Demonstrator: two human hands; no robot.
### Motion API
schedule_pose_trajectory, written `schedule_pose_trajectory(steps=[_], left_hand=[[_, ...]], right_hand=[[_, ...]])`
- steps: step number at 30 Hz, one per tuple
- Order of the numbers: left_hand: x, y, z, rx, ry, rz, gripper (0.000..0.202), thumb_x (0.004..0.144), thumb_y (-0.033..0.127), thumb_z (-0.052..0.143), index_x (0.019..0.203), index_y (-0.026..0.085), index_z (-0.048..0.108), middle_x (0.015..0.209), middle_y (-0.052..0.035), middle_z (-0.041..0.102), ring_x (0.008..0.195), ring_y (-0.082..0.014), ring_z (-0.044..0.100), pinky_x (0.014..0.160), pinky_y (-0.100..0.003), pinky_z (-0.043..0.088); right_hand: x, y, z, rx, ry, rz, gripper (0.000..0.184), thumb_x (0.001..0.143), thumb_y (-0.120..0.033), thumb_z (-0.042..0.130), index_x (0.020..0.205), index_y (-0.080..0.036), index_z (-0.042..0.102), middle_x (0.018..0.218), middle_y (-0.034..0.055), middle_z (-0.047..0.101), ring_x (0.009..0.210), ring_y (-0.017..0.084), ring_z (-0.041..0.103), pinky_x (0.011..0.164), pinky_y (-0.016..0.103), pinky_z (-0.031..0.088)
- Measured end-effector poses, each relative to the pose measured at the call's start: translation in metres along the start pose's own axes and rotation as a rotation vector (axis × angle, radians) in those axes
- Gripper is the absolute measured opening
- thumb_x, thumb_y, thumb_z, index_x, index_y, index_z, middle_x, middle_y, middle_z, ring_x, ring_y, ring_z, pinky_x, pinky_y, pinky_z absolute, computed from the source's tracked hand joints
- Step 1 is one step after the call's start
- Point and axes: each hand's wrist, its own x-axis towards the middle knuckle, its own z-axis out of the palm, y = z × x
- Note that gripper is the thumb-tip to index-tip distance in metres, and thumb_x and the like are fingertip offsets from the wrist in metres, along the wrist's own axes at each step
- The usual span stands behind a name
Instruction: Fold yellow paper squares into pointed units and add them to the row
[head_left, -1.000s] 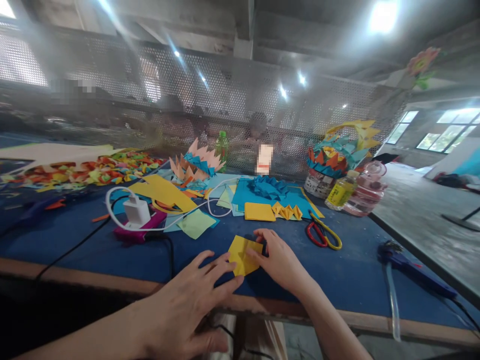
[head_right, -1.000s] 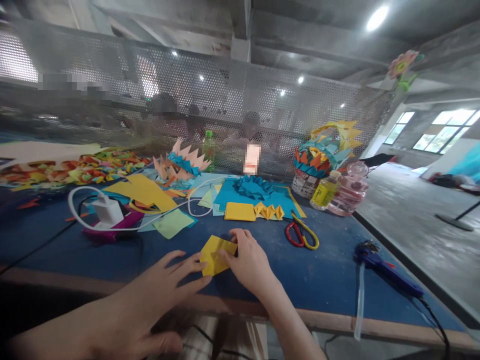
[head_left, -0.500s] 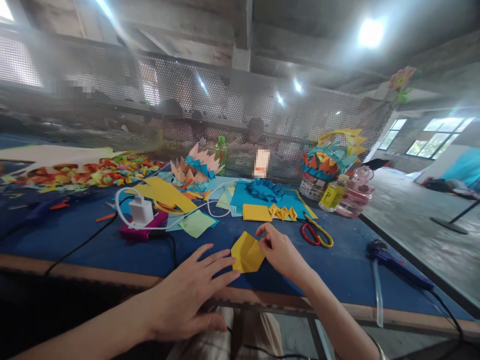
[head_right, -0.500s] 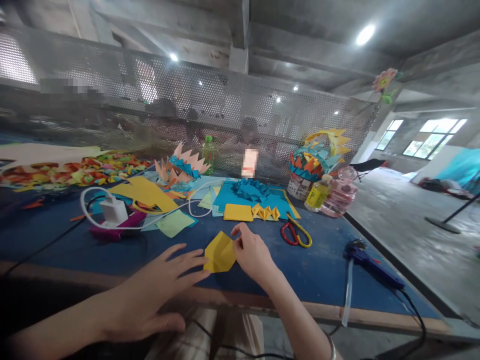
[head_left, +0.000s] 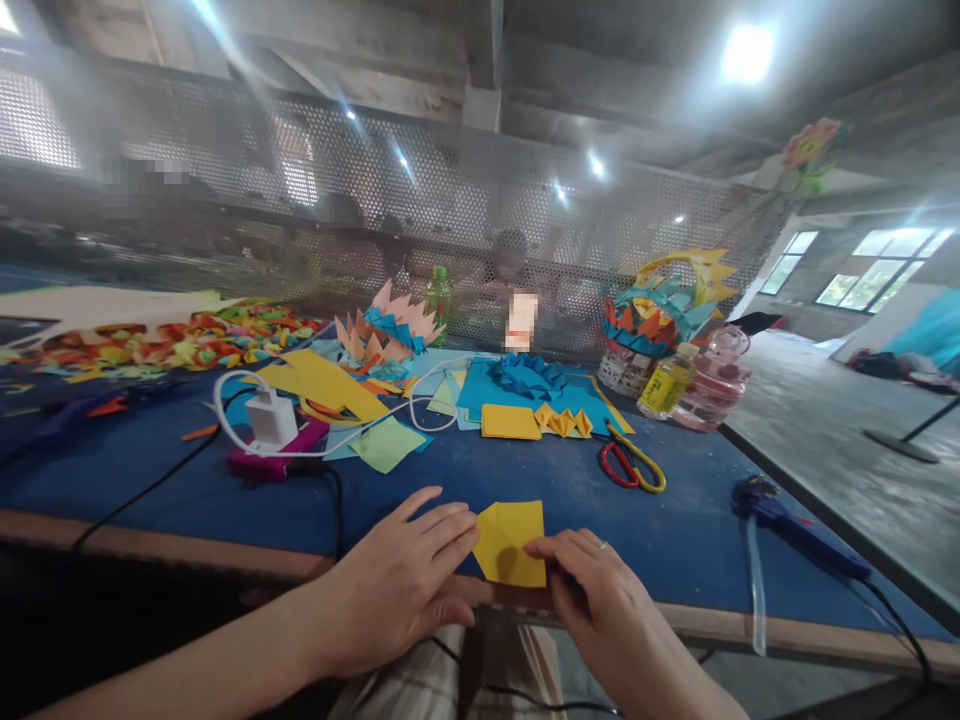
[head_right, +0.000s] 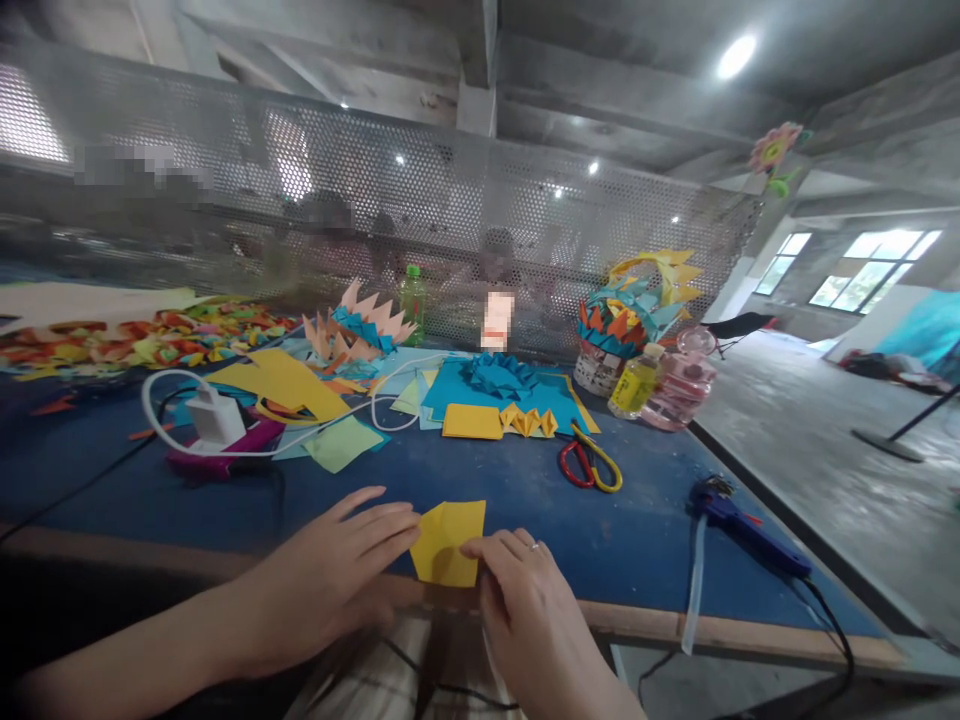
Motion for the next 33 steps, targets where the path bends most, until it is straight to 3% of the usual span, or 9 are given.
schedule_pose_trajectory(steps=[8,11,15,18,22,27,33], left_hand=[[0.003,0.001,0.0,0.016,0.003,0.012,0.046,0.102,0.033,0.052,0.142,0.012,0.045,0.145,-0.0126,0.055,0.136,-0.0312,0.048,0.117,-0.052,0.027],[0.003,0.007,-0.004,0.002,0.008,0.013,0.042,0.099,0.023,0.054,0.138,0.011,0.047,0.141,-0.0136,0.059,0.131,-0.0318,0.052,0.114,-0.052,0.033],[0.002,0.009,-0.007,-0.041,0.038,-0.025,0.037,0.096,0.017,0.052,0.133,0.015,0.051,0.133,-0.0116,0.064,0.12,-0.0275,0.06,0.106,-0.044,0.046],[-0.002,0.005,-0.003,-0.067,0.084,-0.083,0.034,0.096,0.017,0.051,0.13,0.016,0.054,0.127,-0.0101,0.067,0.116,-0.0246,0.063,0.103,-0.04,0.051],[-0.009,-0.001,0.007,-0.094,0.154,-0.134,0.033,0.096,0.02,0.056,0.129,0.02,0.055,0.128,-0.0068,0.067,0.119,-0.022,0.063,0.105,-0.037,0.051],[-0.007,0.003,0.011,-0.119,0.227,-0.162,0.033,0.092,0.022,0.061,0.125,0.02,0.055,0.124,-0.0072,0.068,0.114,-0.0232,0.065,0.1,-0.037,0.053],[0.004,0.014,0.003,-0.137,0.27,-0.175,0.036,0.088,0.034,0.071,0.117,0.02,0.056,0.113,-0.0069,0.07,0.1,-0.0268,0.067,0.086,-0.039,0.055]], right_hand=[[0.004,-0.004,0.013,-0.29,0.188,-0.146,0.017,0.092,-0.012,0.06,0.098,-0.026,0.067,0.089,0.0017,0.069,0.084,0.023,0.06,0.076,0.037,0.038],[0.009,-0.011,0.024,-0.348,0.243,-0.188,0.018,0.089,-0.008,0.062,0.097,-0.023,0.068,0.086,0.0023,0.069,0.083,0.024,0.058,0.075,0.037,0.037],[0.02,-0.023,0.036,-0.261,0.229,-0.165,0.015,0.091,-0.01,0.062,0.089,-0.023,0.067,0.087,0.0032,0.069,0.086,0.024,0.058,0.077,0.038,0.037],[0.025,-0.027,0.038,-0.198,0.225,-0.172,0.011,0.091,-0.014,0.065,0.089,-0.024,0.067,0.088,0.0015,0.069,0.086,0.022,0.058,0.076,0.036,0.039],[0.022,-0.016,0.032,-0.011,0.242,-0.215,0.022,0.089,-0.015,0.069,0.108,-0.024,0.065,0.101,0.0021,0.069,0.094,0.023,0.058,0.08,0.035,0.044],[0.016,0.003,0.027,0.009,0.259,-0.181,0.028,0.092,-0.013,0.062,0.118,-0.022,0.062,0.112,0.0047,0.069,0.101,0.023,0.06,0.086,0.037,0.048],[0.016,0.004,0.025,-0.041,0.223,-0.219,0.041,0.091,-0.003,0.045,0.124,-0.021,0.062,0.122,0.0032,0.07,0.11,0.022,0.061,0.091,0.038,0.048]])
